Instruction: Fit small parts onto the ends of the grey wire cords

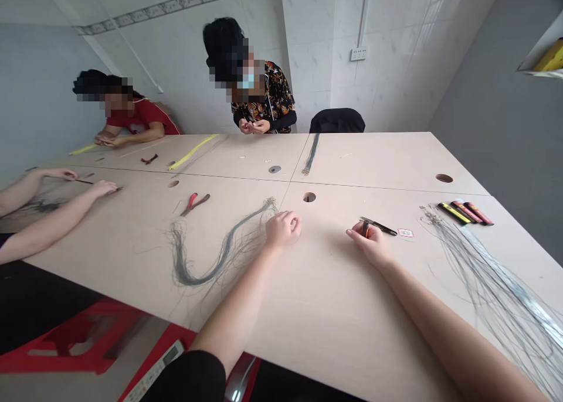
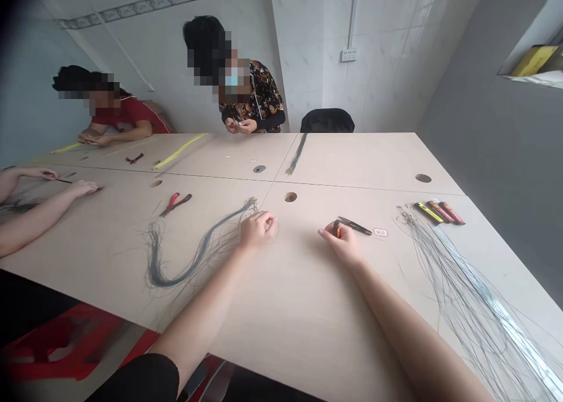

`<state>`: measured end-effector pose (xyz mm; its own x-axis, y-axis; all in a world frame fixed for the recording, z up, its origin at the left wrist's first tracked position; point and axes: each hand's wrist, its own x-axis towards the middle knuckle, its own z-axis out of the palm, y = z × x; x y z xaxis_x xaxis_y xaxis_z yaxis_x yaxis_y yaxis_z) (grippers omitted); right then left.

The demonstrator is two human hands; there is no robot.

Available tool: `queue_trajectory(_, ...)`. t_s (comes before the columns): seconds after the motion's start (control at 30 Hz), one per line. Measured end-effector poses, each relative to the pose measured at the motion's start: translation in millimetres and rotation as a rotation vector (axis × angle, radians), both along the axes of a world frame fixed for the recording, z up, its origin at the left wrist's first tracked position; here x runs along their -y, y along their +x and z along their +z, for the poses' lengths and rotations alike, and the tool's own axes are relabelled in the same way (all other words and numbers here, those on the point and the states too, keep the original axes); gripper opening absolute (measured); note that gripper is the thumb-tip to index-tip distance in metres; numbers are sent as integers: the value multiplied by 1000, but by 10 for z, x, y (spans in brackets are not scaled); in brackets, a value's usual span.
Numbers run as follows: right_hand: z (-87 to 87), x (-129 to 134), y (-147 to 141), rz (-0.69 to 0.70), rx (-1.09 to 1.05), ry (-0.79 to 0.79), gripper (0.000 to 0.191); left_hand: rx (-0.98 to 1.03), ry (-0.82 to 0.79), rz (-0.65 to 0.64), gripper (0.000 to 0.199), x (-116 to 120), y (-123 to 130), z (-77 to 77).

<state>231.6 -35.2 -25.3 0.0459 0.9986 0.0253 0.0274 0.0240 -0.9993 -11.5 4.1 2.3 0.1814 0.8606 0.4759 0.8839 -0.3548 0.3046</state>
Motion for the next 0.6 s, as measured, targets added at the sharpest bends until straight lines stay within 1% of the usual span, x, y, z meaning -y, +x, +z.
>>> queue_trajectory(0.03, -37, -11, 25, -5, -20, 5, 44, 6, -44, 55, 22, -16, -25, 10)
queue_trajectory(0.1, -86, -30, 65, -20, -102, 17, 43, 7, -130, 122, 22, -32, -31, 13)
queue_trajectory(0.17, -98, -42, 82, -25, -198, 27, 42, 0, -186, 151, 25, -31, 4, 5)
queue_trajectory(0.23, -83, -45, 83, 6, -247, 10, 44, -15, -224, 161, 29, -27, 40, -2)
queue_trajectory(0.33, -40, -29, 77, 70, -246, -33, 47, -31, -265, 176, 28, -31, 46, -10)
queue_trajectory(0.43, -1, -5, 72, 95, -240, -41, 50, -28, -261, 174, 18, -44, 16, -19)
queue_trajectory(0.53, 26, 6, 70, 108, -245, -40, 52, -63, -275, 172, 24, -47, 16, -18)
queue_trajectory(0.6, 36, 4, 71, 136, -228, -38, 50, -98, -306, 211, 25, -39, 39, -5)
